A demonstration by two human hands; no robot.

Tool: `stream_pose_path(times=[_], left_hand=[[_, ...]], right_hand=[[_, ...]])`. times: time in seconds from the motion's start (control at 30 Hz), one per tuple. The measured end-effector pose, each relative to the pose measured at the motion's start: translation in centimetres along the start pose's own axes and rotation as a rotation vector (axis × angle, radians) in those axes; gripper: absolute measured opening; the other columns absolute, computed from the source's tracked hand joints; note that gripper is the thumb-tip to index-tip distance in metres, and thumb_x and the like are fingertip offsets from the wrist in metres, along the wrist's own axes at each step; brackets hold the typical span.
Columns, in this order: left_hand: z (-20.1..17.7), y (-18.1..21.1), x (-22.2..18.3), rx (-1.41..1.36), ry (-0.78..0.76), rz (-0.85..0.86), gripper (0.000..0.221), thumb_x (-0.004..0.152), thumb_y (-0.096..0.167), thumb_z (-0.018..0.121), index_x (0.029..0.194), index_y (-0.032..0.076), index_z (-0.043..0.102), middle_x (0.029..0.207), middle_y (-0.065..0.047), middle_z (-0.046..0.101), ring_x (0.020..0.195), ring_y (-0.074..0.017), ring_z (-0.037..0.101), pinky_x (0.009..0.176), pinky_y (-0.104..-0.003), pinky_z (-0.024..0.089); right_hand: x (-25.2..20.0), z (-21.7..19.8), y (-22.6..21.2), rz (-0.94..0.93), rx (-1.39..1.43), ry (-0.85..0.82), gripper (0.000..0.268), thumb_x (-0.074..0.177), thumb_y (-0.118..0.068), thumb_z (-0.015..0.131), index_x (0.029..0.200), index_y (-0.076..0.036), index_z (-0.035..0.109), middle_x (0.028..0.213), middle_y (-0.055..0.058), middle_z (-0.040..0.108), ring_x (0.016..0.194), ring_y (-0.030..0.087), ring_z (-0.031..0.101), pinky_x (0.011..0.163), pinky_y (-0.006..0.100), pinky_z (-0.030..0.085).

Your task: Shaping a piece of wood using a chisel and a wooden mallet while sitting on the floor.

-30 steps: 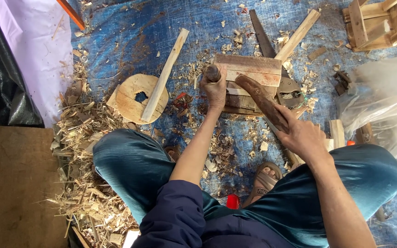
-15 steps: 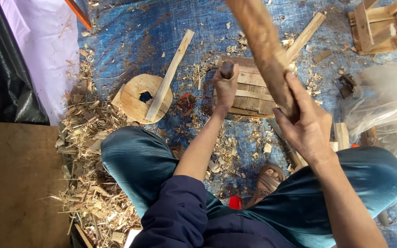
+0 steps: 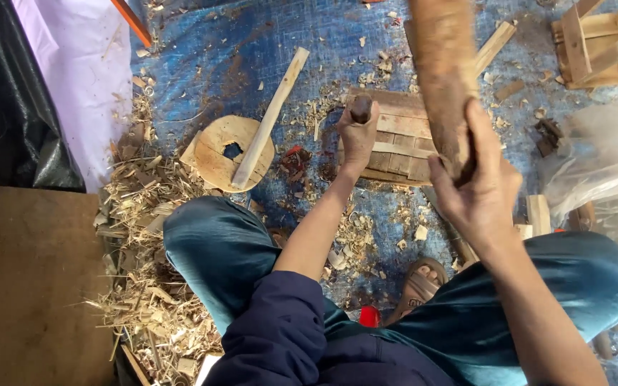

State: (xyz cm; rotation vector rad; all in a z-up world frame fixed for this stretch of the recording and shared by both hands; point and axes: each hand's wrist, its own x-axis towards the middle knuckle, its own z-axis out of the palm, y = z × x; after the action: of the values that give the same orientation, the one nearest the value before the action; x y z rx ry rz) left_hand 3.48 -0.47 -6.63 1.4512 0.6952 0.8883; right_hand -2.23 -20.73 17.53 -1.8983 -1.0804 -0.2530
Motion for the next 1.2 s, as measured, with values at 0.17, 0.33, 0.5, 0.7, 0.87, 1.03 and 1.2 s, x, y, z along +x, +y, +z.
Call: stream_pose_path(times=[0.17, 0.33, 0.5, 0.7, 0.87, 1.03, 1.2], left_hand=[[0.9, -2.7, 1.4, -0.097, -0.019, 0.242, 0.033, 0.089, 0.008, 0.069, 0.066, 0.018, 0.047, 0.054, 0.003, 0.05, 0.067, -0.0187, 0.066, 0.08, -0.014, 0.039], [0.1, 2.4, -0.7, -0.254, -0.053, 0.123, 0.017, 0.092, 0.011, 0.07, 0.084, 0.008, 0.054, 0.079, -0.009, 0.055, 0.087, -0.0248, 0.053, 0.082, -0.037, 0.041], [1.7, -6.2, 0.3, -0.008, 0.065, 0.133, 0.025, 0.085, 0.01, 0.082, 0.107, 0.004, 0.073, 0.096, -0.024, 0.074, 0.105, -0.0395, 0.07, 0.087, -0.051, 0.057], [1.3, -9.3, 0.6, -0.565, -0.27, -0.173, 0.029, 0.102, 0.018, 0.069, 0.127, 0.005, 0.067, 0.126, -0.024, 0.068, 0.121, -0.0399, 0.062, 0.105, -0.053, 0.049], [-1.7, 5.9, -0.3, -0.31, -0.141, -0.025, 0.032, 0.101, 0.022, 0.065, 0.075, 0.016, 0.048, 0.07, 0.001, 0.061, 0.096, -0.0264, 0.064, 0.101, -0.03, 0.03], [0.9, -3.9, 3.7, 0.022, -0.016, 0.069, 0.017, 0.088, 0.022, 0.076, 0.084, 0.015, 0.062, 0.069, -0.004, 0.065, 0.071, -0.0164, 0.063, 0.069, -0.039, 0.049], [1.7, 1.6, 3.4, 0.08, -0.056, 0.046, 0.021, 0.087, 0.018, 0.075, 0.104, 0.011, 0.065, 0.092, -0.017, 0.07, 0.093, -0.038, 0.072, 0.079, -0.05, 0.055]], right_hand=[[0.0, 2.1, 1.5, 0.359, -0.423, -0.533, 0.084, 0.088, -0.016, 0.06, 0.161, -0.038, 0.024, 0.089, 0.024, 0.069, 0.079, 0.047, 0.072, 0.067, 0.061, 0.054], [1.3, -0.5, -2.1, 0.227, -0.174, -0.275, 0.079, 0.083, -0.001, 0.067, 0.157, -0.017, 0.044, 0.088, 0.032, 0.069, 0.072, 0.047, 0.07, 0.059, 0.05, 0.054], [-1.0, 2.0, 1.3, 0.153, 0.047, 0.052, 0.086, 0.087, 0.001, 0.076, 0.161, -0.011, 0.034, 0.101, 0.035, 0.066, 0.086, 0.049, 0.069, 0.07, 0.053, 0.053], [0.3, 1.2, 1.5, 0.356, -0.253, -0.482, 0.083, 0.082, -0.009, 0.064, 0.159, -0.029, 0.039, 0.078, 0.026, 0.069, 0.063, 0.04, 0.072, 0.051, 0.044, 0.055], [-0.2, -1.6, -0.8, 0.678, -0.417, -0.593, 0.087, 0.084, -0.016, 0.061, 0.163, -0.036, 0.03, 0.087, 0.027, 0.069, 0.081, 0.046, 0.071, 0.067, 0.055, 0.054], [-4.1, -1.1, 4.9, 0.807, -0.752, -0.866, 0.082, 0.08, -0.037, 0.055, 0.152, -0.06, 0.024, 0.095, 0.018, 0.075, 0.093, 0.042, 0.076, 0.083, 0.054, 0.059], [-5.5, -0.7, 6.2, 0.786, -0.839, -1.034, 0.079, 0.084, -0.028, 0.054, 0.156, -0.049, 0.029, 0.097, 0.02, 0.078, 0.097, 0.04, 0.077, 0.081, 0.052, 0.062]])
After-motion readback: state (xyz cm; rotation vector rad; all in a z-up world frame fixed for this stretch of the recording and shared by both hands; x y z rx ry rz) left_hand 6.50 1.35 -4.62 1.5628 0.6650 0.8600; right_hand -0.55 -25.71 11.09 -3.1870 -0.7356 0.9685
